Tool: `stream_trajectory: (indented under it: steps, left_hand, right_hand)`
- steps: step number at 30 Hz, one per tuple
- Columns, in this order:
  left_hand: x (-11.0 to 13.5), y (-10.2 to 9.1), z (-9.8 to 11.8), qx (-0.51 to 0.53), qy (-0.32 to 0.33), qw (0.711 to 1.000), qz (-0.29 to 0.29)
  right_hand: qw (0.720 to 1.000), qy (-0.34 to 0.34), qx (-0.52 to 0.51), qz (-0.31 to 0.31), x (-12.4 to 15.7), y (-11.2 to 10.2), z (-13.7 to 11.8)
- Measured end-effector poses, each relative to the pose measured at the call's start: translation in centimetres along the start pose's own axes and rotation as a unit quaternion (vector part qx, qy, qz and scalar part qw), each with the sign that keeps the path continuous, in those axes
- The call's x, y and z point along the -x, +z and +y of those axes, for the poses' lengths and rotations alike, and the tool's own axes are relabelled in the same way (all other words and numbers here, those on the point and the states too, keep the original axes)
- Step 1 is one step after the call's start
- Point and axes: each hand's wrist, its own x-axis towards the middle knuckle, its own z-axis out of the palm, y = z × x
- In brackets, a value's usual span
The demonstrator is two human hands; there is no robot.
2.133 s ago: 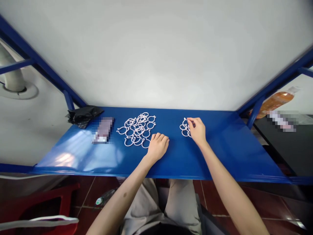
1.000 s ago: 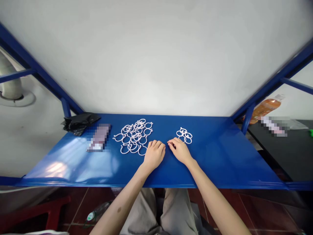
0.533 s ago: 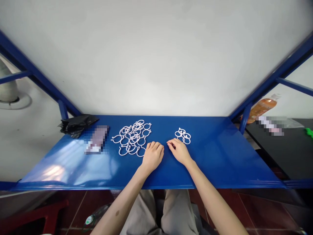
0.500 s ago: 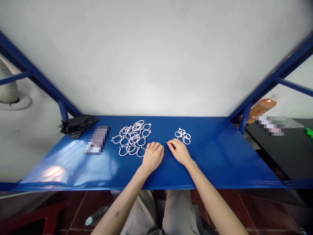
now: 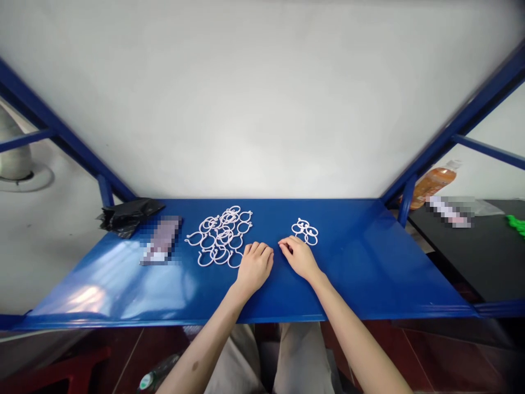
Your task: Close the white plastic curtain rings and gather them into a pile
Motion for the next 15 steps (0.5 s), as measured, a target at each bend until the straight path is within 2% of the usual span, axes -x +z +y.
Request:
stream_trajectory:
  steps: [12,15]
  left_hand:
    - [0.05,-0.12,0.21,-0.01,0.014,1.0,-0.003]
    - [-0.31,-0.22,-0.2,-0.008,-0.008,1.0,0.01]
  right_hand:
    - [1.0,-0.01,0.0,0.013,-0.05,0.34,0.32]
    - [1.0,-0.006,-0.004,0.011,-0.05,0.21,0.22]
